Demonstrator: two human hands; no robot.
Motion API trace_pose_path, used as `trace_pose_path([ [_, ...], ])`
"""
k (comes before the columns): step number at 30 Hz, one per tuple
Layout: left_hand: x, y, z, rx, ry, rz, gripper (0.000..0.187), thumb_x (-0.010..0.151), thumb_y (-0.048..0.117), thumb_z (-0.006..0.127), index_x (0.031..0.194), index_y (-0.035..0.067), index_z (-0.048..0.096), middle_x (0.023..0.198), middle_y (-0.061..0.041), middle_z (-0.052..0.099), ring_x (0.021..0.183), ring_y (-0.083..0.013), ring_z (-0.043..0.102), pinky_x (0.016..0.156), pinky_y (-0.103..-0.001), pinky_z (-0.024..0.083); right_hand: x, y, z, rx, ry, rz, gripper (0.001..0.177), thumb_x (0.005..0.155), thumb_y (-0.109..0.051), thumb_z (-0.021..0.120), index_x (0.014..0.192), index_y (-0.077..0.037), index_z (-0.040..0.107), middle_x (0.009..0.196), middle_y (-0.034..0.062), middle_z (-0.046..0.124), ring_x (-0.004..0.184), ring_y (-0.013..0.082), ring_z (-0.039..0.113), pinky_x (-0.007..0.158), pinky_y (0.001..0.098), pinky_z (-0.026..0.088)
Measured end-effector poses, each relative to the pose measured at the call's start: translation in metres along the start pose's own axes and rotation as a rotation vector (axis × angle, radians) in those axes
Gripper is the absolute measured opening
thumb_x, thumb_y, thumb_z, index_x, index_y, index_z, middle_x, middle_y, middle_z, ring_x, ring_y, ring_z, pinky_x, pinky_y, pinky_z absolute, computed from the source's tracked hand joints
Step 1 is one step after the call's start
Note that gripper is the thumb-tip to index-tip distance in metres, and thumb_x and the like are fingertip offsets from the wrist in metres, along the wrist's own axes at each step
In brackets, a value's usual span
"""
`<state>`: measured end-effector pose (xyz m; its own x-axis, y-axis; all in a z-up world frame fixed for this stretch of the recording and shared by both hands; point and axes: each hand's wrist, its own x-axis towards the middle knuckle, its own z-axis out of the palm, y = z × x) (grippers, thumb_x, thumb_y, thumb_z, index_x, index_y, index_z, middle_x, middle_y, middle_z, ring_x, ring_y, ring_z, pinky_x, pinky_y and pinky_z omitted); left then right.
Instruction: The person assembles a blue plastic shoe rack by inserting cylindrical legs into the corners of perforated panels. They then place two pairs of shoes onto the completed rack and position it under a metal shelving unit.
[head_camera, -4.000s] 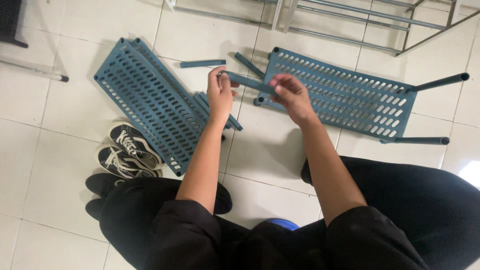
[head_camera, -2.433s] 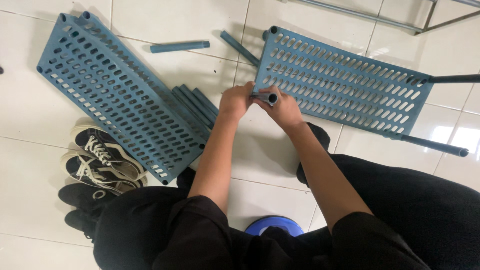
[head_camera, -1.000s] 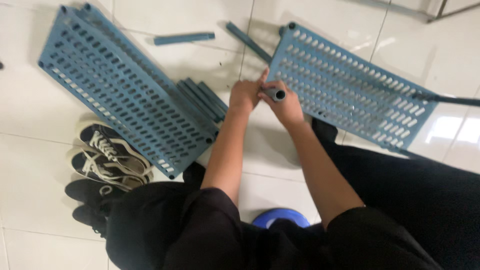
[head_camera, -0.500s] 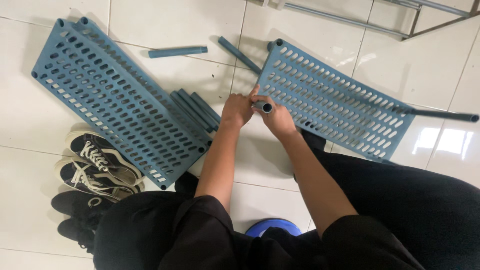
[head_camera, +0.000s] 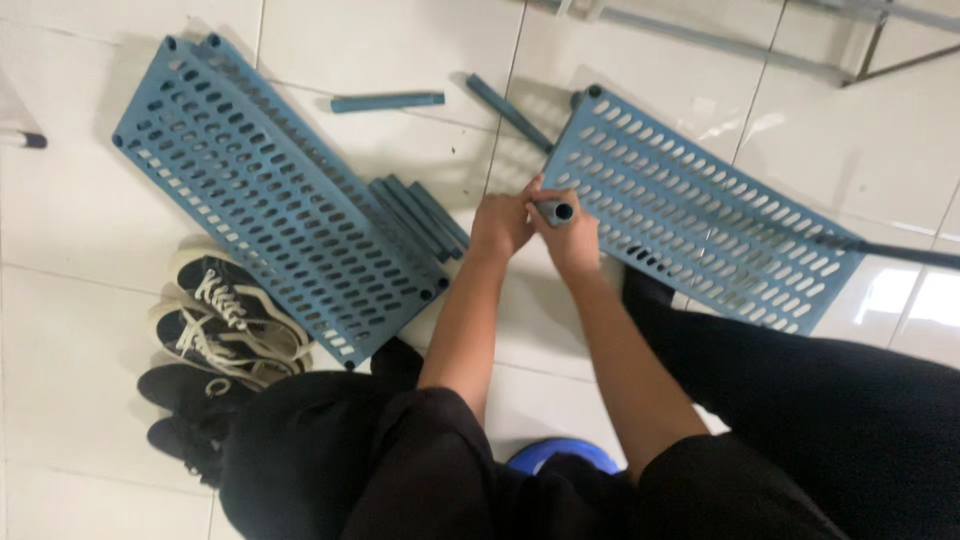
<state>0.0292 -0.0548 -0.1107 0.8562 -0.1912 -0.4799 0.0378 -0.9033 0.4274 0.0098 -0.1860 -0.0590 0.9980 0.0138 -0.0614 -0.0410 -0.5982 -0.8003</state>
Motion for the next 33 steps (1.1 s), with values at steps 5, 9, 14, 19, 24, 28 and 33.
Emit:
trace_pose_path([
  [5, 0.002, -0.001, -0.003, -0.039, 0.101, 0.110, 0.072, 0.089, 0.039, 0.068, 0.152, 0.022, 0.040, 0.097, -0.011, 0.075, 0.090, -0.0322, 0.071, 0.082, -0.046, 0.054, 0.012, -0.010, -0.047, 0.107, -0.278, -0.299, 0.041, 0.090, -0.012, 0.078, 0.127, -0.003, 0.062, 0.130, 0.0161, 0.069, 0.118, 0.0353, 0.068, 0.098, 0.0405, 0.054],
  [9, -0.003, -0.009, -0.009, 0.228, 0.139, 0.258, 0.035, 0.094, 0.044, 0.072, 0.117, 0.018, 0.067, 0.095, -0.006, 0.077, 0.098, -0.0265, 0.072, 0.093, -0.042, 0.053, 0.018, -0.021, -0.062, -0.027, -0.357, -0.404, 0.041, 0.091, -0.015, 0.079, 0.128, -0.007, 0.063, 0.129, 0.0145, 0.071, 0.115, 0.0360, 0.069, 0.095, 0.0408, 0.056],
  [14, -0.005, -0.010, -0.021, 0.144, 0.115, 0.285, 0.031, 0.089, 0.031, 0.075, 0.116, 0.017, 0.068, 0.100, -0.005, 0.075, 0.100, -0.0273, 0.069, 0.088, -0.042, 0.052, 0.026, -0.015, -0.062, -0.175, -0.407, -0.331, 0.036, 0.089, -0.021, 0.081, 0.122, -0.014, 0.069, 0.118, 0.0101, 0.076, 0.094, 0.0344, 0.073, 0.082, 0.0401, 0.059],
  [19, -0.008, -0.002, -0.011, -0.031, 0.203, 0.188, 0.036, 0.087, 0.025, 0.075, 0.122, 0.018, 0.066, 0.103, -0.006, 0.073, 0.106, -0.0286, 0.063, 0.090, -0.042, 0.051, 0.012, 0.002, -0.048, -0.296, -0.249, -0.440, 0.027, 0.096, -0.023, 0.077, 0.120, -0.014, 0.069, 0.107, 0.0092, 0.074, 0.090, 0.0335, 0.074, 0.074, 0.0416, 0.059],
  [24, -0.015, -0.002, 0.005, -0.174, 0.373, 0.145, 0.043, 0.082, 0.023, 0.077, 0.123, 0.016, 0.065, 0.105, -0.007, 0.070, 0.109, -0.0286, 0.061, 0.093, -0.041, 0.050, 0.000, 0.008, -0.029, -0.249, -0.104, -0.378, 0.032, 0.092, -0.029, 0.078, 0.118, -0.014, 0.068, 0.108, 0.0068, 0.076, 0.086, 0.0341, 0.072, 0.069, 0.0408, 0.059],
  [28, -0.017, 0.000, 0.014, -0.136, 0.312, 0.079, 0.033, 0.087, 0.026, 0.077, 0.115, 0.014, 0.063, 0.108, -0.005, 0.069, 0.113, -0.0276, 0.061, 0.095, -0.041, 0.051, -0.009, 0.005, -0.024, -0.276, -0.094, -0.353, 0.030, 0.095, -0.026, 0.076, 0.120, -0.013, 0.065, 0.112, 0.0045, 0.077, 0.087, 0.0322, 0.074, 0.069, 0.0405, 0.059],
  [33, -0.017, 0.003, 0.010, -0.119, 0.374, 0.072, 0.038, 0.084, 0.025, 0.077, 0.114, 0.011, 0.059, 0.106, -0.009, 0.068, 0.109, -0.0299, 0.062, 0.093, -0.044, 0.050, 0.000, -0.003, -0.032, -0.076, -0.182, -0.245, 0.030, 0.094, -0.019, 0.077, 0.120, -0.011, 0.065, 0.111, 0.0103, 0.076, 0.101, 0.0359, 0.072, 0.082, 0.0417, 0.058],
])
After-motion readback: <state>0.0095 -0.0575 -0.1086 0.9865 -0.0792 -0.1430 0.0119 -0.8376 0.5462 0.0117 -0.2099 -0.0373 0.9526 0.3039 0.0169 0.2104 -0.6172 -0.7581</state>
